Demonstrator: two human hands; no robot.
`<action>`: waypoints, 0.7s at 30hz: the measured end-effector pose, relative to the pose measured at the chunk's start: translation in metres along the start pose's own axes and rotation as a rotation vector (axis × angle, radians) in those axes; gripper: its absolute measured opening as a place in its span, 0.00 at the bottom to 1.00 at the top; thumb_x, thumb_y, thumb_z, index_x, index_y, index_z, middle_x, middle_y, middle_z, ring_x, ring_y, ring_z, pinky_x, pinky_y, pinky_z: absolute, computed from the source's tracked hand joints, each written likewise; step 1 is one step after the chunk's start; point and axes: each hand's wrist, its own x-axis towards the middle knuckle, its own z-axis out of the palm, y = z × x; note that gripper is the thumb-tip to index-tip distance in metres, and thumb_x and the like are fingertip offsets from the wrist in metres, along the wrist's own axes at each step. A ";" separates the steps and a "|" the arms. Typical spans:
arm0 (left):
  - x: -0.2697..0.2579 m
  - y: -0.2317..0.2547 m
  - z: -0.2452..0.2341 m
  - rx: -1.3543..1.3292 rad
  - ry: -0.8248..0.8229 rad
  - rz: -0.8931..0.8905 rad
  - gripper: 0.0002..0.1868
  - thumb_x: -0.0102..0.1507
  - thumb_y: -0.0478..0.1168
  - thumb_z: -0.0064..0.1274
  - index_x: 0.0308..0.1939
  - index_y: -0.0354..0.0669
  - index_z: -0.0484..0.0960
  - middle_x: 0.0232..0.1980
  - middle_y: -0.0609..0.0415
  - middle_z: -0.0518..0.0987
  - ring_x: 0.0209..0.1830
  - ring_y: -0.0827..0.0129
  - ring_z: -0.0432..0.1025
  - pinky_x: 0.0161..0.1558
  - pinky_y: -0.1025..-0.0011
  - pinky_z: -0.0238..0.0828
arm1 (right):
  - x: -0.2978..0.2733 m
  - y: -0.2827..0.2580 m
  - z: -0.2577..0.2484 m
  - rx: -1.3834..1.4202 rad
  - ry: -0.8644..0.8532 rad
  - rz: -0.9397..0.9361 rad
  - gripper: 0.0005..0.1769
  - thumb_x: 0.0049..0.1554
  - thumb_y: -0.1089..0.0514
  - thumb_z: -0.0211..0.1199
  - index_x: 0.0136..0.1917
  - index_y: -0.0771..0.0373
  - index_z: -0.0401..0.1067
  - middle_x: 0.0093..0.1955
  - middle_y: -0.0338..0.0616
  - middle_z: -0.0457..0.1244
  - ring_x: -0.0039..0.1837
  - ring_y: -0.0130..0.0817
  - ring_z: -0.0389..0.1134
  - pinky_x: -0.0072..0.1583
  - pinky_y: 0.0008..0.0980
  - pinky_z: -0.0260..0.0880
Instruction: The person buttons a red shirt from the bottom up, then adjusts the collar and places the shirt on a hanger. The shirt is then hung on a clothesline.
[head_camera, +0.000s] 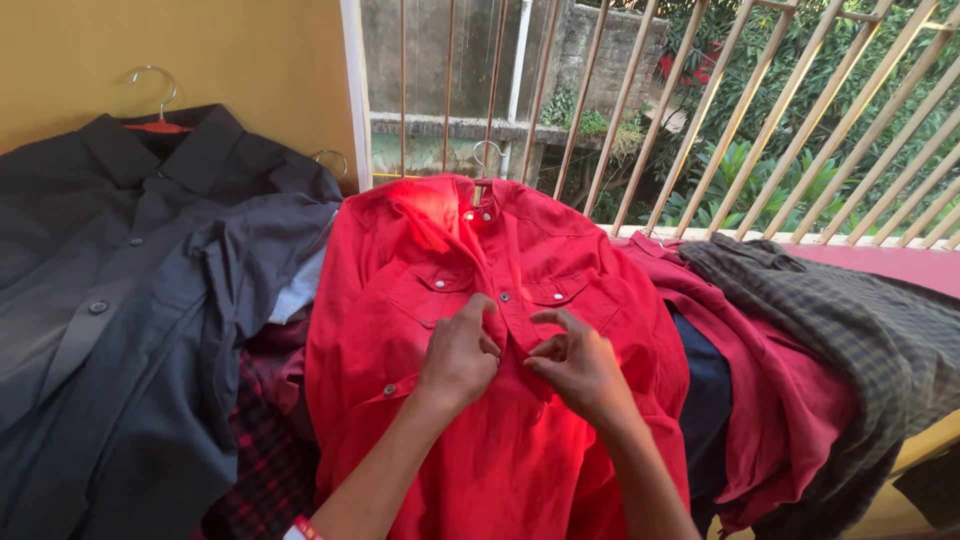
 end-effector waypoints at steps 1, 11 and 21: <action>0.001 0.002 0.000 0.026 -0.007 -0.018 0.27 0.51 0.26 0.50 0.55 0.43 0.73 0.29 0.45 0.84 0.36 0.51 0.81 0.42 0.54 0.75 | 0.000 -0.002 -0.004 -0.043 0.013 0.007 0.29 0.49 0.69 0.67 0.65 0.63 0.69 0.36 0.44 0.71 0.34 0.24 0.68 0.35 0.27 0.69; -0.001 0.011 0.000 0.144 0.113 -0.003 0.20 0.52 0.26 0.50 0.47 0.42 0.69 0.27 0.41 0.80 0.34 0.43 0.77 0.40 0.45 0.69 | -0.010 0.003 -0.024 -0.094 0.021 0.047 0.29 0.50 0.65 0.69 0.65 0.62 0.70 0.35 0.40 0.67 0.37 0.21 0.64 0.39 0.25 0.66; 0.031 0.100 -0.047 -0.062 0.343 0.007 0.22 0.49 0.30 0.61 0.42 0.41 0.66 0.25 0.47 0.81 0.28 0.56 0.80 0.38 0.60 0.76 | 0.017 -0.030 -0.072 0.223 0.033 -0.088 0.31 0.51 0.67 0.67 0.66 0.62 0.64 0.40 0.39 0.69 0.39 0.23 0.64 0.40 0.24 0.63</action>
